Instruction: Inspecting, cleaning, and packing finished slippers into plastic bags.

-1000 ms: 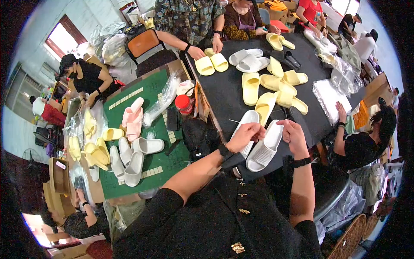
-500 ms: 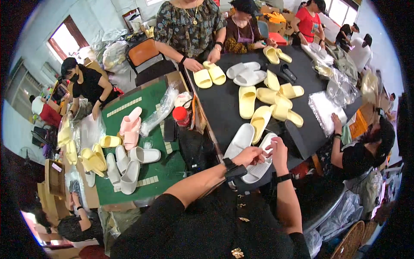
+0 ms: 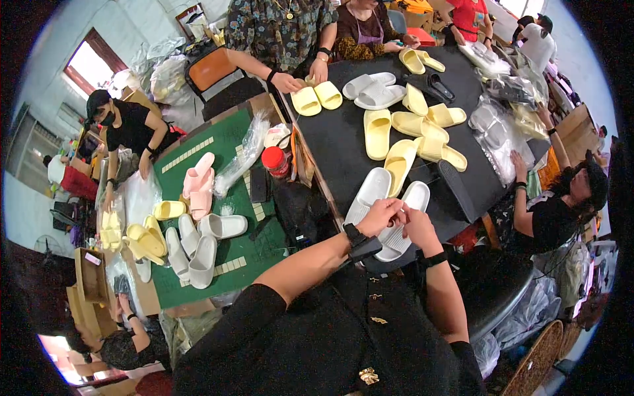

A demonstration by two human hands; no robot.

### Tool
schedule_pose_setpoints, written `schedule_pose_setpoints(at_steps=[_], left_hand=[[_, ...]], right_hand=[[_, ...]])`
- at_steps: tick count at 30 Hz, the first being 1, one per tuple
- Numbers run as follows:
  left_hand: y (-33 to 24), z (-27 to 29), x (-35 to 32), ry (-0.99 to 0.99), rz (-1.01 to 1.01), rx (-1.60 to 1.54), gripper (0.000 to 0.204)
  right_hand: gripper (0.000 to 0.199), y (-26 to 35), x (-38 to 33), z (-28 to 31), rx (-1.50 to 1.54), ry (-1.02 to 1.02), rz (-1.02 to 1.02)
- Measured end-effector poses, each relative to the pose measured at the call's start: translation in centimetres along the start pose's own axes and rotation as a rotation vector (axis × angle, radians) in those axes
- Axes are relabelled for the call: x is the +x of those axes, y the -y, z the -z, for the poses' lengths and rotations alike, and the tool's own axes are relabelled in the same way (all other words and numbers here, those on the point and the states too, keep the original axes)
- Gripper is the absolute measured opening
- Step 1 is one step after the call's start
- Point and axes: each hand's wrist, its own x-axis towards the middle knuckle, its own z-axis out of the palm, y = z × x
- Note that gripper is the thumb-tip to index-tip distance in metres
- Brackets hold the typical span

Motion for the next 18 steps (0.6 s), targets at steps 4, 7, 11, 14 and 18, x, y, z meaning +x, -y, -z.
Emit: schedule_pose_setpoints(at_steps=[4, 7, 11, 14, 18], left_hand=[[0.5, 0.9, -0.1, -0.107, 0.081, -0.21, 0.027], [1.0, 1.6, -0.1, -0.145, 0.125, -0.409, 0.025], [1.6, 1.4, 0.0, -0.165, 0.171, -0.514, 0.024], [1.9, 1.7, 0.3, -0.181, 0.183, -0.601, 0.023], [1.4, 2.0, 0.6, -0.194, 0.202, -0.694, 0.023]], right_hand=[[0.011, 0.4, -0.4, 0.3, 0.677, -0.091, 0.001], [0.011, -0.4, -0.9, -0.2, 0.696, -0.182, -0.049], [0.01, -0.7, -0.4, -1.6, 0.606, -0.371, 0.051], [0.01, 0.0, -0.8, -1.3, 0.558, -0.483, 0.045], [0.014, -2.2, -0.5, -1.2, 0.748, -0.27, -0.056]])
